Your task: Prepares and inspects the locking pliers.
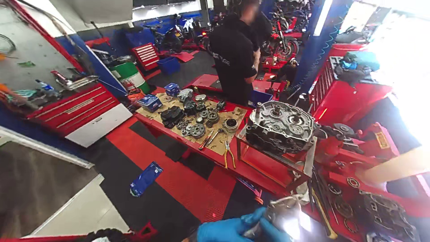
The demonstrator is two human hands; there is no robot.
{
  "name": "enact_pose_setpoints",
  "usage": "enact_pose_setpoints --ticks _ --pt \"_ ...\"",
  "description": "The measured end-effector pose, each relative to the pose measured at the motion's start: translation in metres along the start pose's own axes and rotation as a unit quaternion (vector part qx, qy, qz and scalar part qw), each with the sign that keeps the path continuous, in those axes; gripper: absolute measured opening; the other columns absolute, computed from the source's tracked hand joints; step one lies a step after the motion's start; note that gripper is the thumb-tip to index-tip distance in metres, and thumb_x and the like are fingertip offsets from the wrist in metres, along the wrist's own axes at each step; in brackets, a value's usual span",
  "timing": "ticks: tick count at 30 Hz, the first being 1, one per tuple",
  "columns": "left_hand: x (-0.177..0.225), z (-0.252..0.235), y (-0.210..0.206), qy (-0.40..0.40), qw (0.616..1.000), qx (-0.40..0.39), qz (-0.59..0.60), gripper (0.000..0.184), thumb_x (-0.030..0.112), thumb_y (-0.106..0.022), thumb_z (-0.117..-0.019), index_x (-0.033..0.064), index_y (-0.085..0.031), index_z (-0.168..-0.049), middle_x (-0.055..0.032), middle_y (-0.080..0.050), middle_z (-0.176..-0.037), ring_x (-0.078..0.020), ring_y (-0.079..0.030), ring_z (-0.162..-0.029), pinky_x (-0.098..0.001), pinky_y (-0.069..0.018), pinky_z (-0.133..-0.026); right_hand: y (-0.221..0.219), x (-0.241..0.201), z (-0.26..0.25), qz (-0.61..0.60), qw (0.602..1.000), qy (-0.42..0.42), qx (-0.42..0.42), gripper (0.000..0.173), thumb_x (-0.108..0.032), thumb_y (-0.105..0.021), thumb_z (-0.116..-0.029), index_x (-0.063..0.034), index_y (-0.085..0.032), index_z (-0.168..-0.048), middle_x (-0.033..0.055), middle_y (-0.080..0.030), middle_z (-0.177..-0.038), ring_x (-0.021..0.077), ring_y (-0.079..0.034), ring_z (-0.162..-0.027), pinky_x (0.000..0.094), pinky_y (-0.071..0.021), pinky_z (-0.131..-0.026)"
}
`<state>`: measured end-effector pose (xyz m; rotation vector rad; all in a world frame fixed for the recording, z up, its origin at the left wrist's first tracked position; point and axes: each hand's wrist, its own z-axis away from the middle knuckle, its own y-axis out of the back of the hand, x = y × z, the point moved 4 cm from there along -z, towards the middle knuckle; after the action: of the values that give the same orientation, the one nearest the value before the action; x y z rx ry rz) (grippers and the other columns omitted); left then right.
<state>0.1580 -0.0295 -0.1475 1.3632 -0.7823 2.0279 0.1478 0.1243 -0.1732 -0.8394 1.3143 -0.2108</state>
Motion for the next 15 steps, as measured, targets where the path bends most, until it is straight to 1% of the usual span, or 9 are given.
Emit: enact_pose_setpoints --ticks 1,2,3,6,8,10,12,13,15 --pt "-0.005 0.011 0.021 -0.003 0.992 0.08 -0.101 0.048 0.026 -0.06 -0.1032 0.0023 -0.053 -0.144 -0.0176 -0.072 -0.11 -0.0265 -0.072 -0.096 -0.0498 -0.0582 -0.089 -0.008 0.002 -0.018 -0.007 0.999 0.03 0.04 0.021 -0.018 -0.055 -0.1015 -0.0035 -0.069 -0.108 0.0131 -0.074 -0.102 0.0219 -0.072 -0.091 0.0405 -0.0612 -0.083" --pt "-0.013 0.022 0.036 -0.016 0.972 0.163 -0.171 0.04 0.028 -0.06 -0.1034 -0.0011 -0.062 -0.131 -0.0184 -0.073 -0.102 -0.0275 -0.072 -0.092 -0.0513 -0.0574 -0.087 -0.016 0.006 -0.034 -0.022 0.995 0.053 0.075 0.021 -0.015 -0.052 -0.1027 -0.003 -0.069 -0.105 0.0134 -0.074 -0.097 0.0235 -0.073 -0.091 0.0421 -0.0609 -0.085" --pt "-0.018 0.031 0.046 -0.029 0.948 0.234 -0.212 0.036 0.029 -0.059 -0.1038 -0.0023 -0.065 -0.122 -0.0175 -0.072 -0.095 -0.0269 -0.071 -0.087 -0.0504 -0.0572 -0.083 -0.024 0.01 -0.048 -0.035 0.991 0.068 0.108 0.023 -0.014 -0.049 -0.1037 -0.0018 -0.068 -0.103 0.014 -0.074 -0.093 0.0241 -0.073 -0.089 0.0421 -0.0609 -0.085" --pt "-0.019 0.047 0.06 -0.062 0.862 0.363 -0.349 0.035 0.026 -0.058 -0.1035 -0.0033 -0.068 -0.119 -0.016 -0.074 -0.092 -0.0276 -0.073 -0.083 -0.0493 -0.0605 -0.079 -0.041 0.025 -0.08 -0.08 0.977 0.049 0.19 0.027 -0.012 -0.046 -0.1054 0.0019 -0.068 -0.102 0.015 -0.073 -0.085 0.0225 -0.073 -0.08 0.0371 -0.0616 -0.077" --pt "-0.024 0.055 0.07 -0.103 0.793 0.391 -0.457 0.035 0.025 -0.057 -0.1027 -0.0043 -0.069 -0.118 -0.0149 -0.075 -0.093 -0.0268 -0.076 -0.08 -0.046 -0.0631 -0.074 -0.051 0.033 -0.085 -0.06 0.981 0.018 0.184 0.025 -0.009 -0.047 -0.1042 0.004 -0.067 -0.109 0.0163 -0.074 -0.091 0.0224 -0.072 -0.085 0.0367 -0.0604 -0.08" --pt "-0.031 0.062 0.077 -0.142 0.74 0.402 -0.52 0.036 0.025 -0.055 -0.102 -0.0053 -0.071 -0.113 -0.0147 -0.075 -0.088 -0.0262 -0.076 -0.074 -0.0439 -0.0631 -0.066 -0.063 0.04 -0.085 -0.019 0.99 -0.014 0.142 0.025 -0.003 -0.055 -0.0976 0.0052 -0.065 -0.12 0.0174 -0.073 -0.099 0.0231 -0.071 -0.09 0.0372 -0.059 -0.081" --pt "-0.029 0.072 0.088 -0.17 0.703 0.408 -0.557 0.039 0.029 -0.049 -0.1039 -0.0033 -0.072 -0.106 -0.0113 -0.073 -0.079 -0.0227 -0.073 -0.066 -0.0397 -0.0616 -0.059 -0.079 0.045 -0.092 -0.006 0.996 -0.033 0.084 0.036 0.003 -0.061 -0.0888 0.0046 -0.062 -0.124 0.017 -0.073 -0.103 0.0234 -0.071 -0.092 0.0366 -0.0594 -0.078" --pt "-0.026 0.077 0.093 -0.181 0.688 0.408 -0.572 0.039 0.029 -0.048 -0.1043 -0.0024 -0.072 -0.103 -0.0097 -0.071 -0.074 -0.0209 -0.071 -0.062 -0.0376 -0.0603 -0.056 -0.086 0.044 -0.097 -0.009 0.997 -0.042 0.06 0.04 0.007 -0.062 -0.0845 0.0047 -0.062 -0.124 0.0176 -0.073 -0.104 0.0248 -0.072 -0.094 0.0381 -0.0601 -0.08" --pt "-0.02 0.088 0.097 -0.191 0.663 0.409 -0.598 0.038 0.028 -0.048 -0.1035 -0.0014 -0.072 -0.099 -0.0084 -0.069 -0.07 -0.0194 -0.069 -0.057 -0.0355 -0.0586 -0.052 -0.096 0.039 -0.103 -0.013 0.998 -0.058 0.013 0.043 0.012 -0.062 -0.0811 0.0055 -0.063 -0.123 0.0195 -0.073 -0.11 0.0282 -0.072 -0.099 0.0416 -0.0601 -0.087"
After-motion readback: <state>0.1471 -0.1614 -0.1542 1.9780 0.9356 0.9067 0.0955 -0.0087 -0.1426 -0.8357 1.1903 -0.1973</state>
